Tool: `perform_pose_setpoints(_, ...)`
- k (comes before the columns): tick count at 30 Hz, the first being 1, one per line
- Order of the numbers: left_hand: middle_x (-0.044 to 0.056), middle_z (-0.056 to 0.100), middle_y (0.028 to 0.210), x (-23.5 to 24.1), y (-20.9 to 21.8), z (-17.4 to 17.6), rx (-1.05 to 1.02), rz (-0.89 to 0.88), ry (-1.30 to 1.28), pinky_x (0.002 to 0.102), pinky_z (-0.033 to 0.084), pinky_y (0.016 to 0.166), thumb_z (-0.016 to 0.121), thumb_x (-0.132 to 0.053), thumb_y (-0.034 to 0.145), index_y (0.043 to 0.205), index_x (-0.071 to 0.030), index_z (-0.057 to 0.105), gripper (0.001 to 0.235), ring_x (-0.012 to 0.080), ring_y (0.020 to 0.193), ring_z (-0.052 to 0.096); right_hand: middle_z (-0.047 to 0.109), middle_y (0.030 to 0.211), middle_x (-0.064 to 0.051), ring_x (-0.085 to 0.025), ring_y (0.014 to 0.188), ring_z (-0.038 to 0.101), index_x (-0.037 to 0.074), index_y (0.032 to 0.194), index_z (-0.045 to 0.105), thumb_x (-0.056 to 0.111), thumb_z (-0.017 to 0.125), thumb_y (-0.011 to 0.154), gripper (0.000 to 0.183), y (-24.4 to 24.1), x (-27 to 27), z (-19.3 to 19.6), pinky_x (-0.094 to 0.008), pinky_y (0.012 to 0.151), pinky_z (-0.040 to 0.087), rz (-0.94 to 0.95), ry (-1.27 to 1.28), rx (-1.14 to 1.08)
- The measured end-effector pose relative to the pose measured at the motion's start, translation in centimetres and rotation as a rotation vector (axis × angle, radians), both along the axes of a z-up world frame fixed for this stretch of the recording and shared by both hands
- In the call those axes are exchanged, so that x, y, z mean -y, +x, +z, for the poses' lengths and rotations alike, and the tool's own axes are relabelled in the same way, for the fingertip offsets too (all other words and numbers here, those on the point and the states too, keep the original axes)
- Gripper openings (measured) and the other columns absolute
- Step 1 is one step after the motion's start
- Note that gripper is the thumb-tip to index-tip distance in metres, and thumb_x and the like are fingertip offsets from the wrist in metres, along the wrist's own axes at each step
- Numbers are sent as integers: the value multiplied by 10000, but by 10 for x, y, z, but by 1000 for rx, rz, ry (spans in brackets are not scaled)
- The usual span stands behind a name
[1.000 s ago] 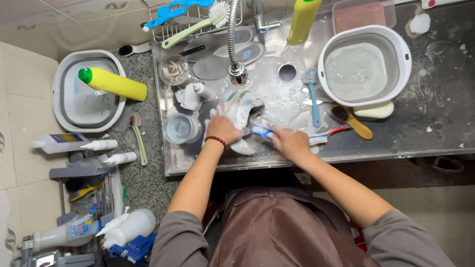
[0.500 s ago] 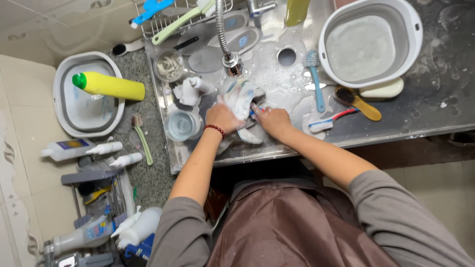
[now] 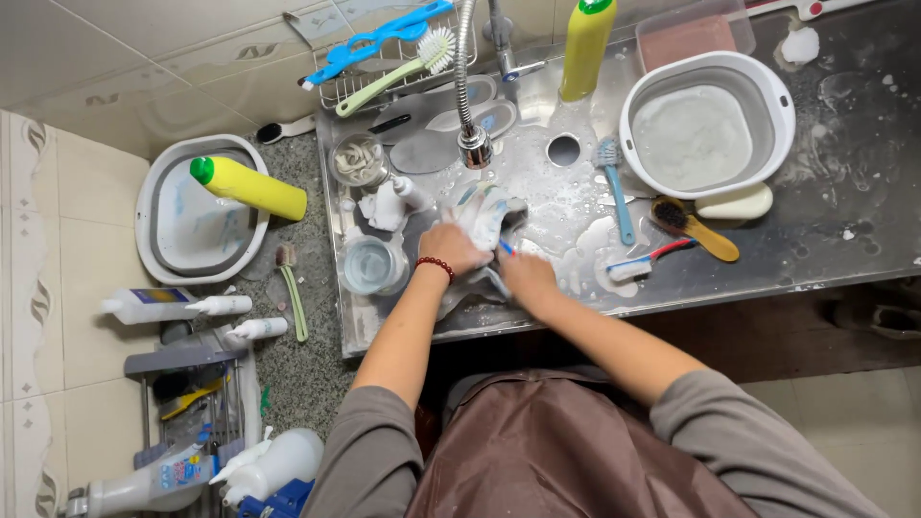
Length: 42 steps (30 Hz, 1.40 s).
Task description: The person scrubs a white and blue sneaker with a toothbrush in a sink filled with soapy water. They repeatedly scrub the shoe's surface, rinse it under the faucet, and continue cleaning different sections of the shoe.
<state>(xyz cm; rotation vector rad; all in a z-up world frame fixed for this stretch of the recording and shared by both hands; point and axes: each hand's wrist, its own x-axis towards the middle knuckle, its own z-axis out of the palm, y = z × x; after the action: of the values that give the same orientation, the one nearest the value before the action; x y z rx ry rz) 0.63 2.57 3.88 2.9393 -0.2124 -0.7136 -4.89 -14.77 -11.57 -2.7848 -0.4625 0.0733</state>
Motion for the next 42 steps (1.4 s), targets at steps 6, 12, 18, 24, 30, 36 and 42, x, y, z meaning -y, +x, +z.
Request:
perform_pose_setpoints(6, 269, 765, 1178, -17, 11, -84, -28, 57, -78, 483, 579, 924, 728, -708, 724, 1100, -156, 608, 679, 395, 1043, 733, 732, 790, -180, -395, 707, 719, 239, 1292, 602, 357, 528, 1007, 316, -2, 8, 29, -547, 629, 563, -94, 72, -178)
perform_pose_setpoints(12, 267, 671, 1291, 17, -6, 25, -25, 37, -53, 504, 561, 925, 685, -626, 694, 1670, -335, 143, 1154, 415, 1090, 695, 724, 773, -210, -436, 702, 707, 320, 1456, 502, 391, 531, 944, 518, -35, 6, 84, -567, 631, 563, -192, 93, -338)
perform_pose_setpoints(18, 377, 369, 1521, 27, -21, 33, 84, -28, -25, 498, 588, 803, 759, -603, 695, 1591, -367, 128, 1121, 436, 990, 692, 733, 835, -168, -363, 731, 725, 223, 1201, 631, 289, 528, 1000, 236, -16, -15, -58, -513, 672, 573, -291, 72, -171)
perform_pose_setpoints(24, 295, 607, 1307, 34, -18, 30, -24, -22, 6, 513, 569, 893, 714, -585, 688, 1701, -356, 68, 1223, 441, 1067, 680, 741, 826, -202, -412, 740, 725, 130, 1305, 638, 174, 536, 954, 368, -6, -3, 25, -565, 636, 575, -293, 165, -68)
perform_pose_setpoints(30, 233, 672, 1271, 16, -12, -18, 48, -16, 59, 483, 583, 906, 735, -669, 713, 1528, -266, 413, 964, 391, 1084, 703, 726, 884, -247, -432, 756, 716, 159, 1518, 484, 297, 568, 889, 649, -40, -3, 90, -557, 656, 567, -295, 166, -385)
perform_pose_setpoints(36, 224, 657, 1316, 23, -7, -14, -7, 39, 80, 467, 562, 954, 727, -690, 711, 1279, -101, 702, 818, 375, 1135, 681, 747, 928, -198, -386, 870, 737, 109, 1010, 744, 201, 542, 945, 232, -41, -31, 26, -527, 755, 582, -316, 120, -324)
perform_pose_setpoints(42, 262, 594, 1300, 32, -19, 5, 84, 34, -29, 504, 551, 861, 744, -602, 638, 1391, -118, 607, 905, 432, 1026, 673, 749, 1041, -199, -396, 987, 738, 165, 1185, 684, 289, 532, 1034, 248, 0, -27, -8, -543, 854, 585, -348, 231, -251)
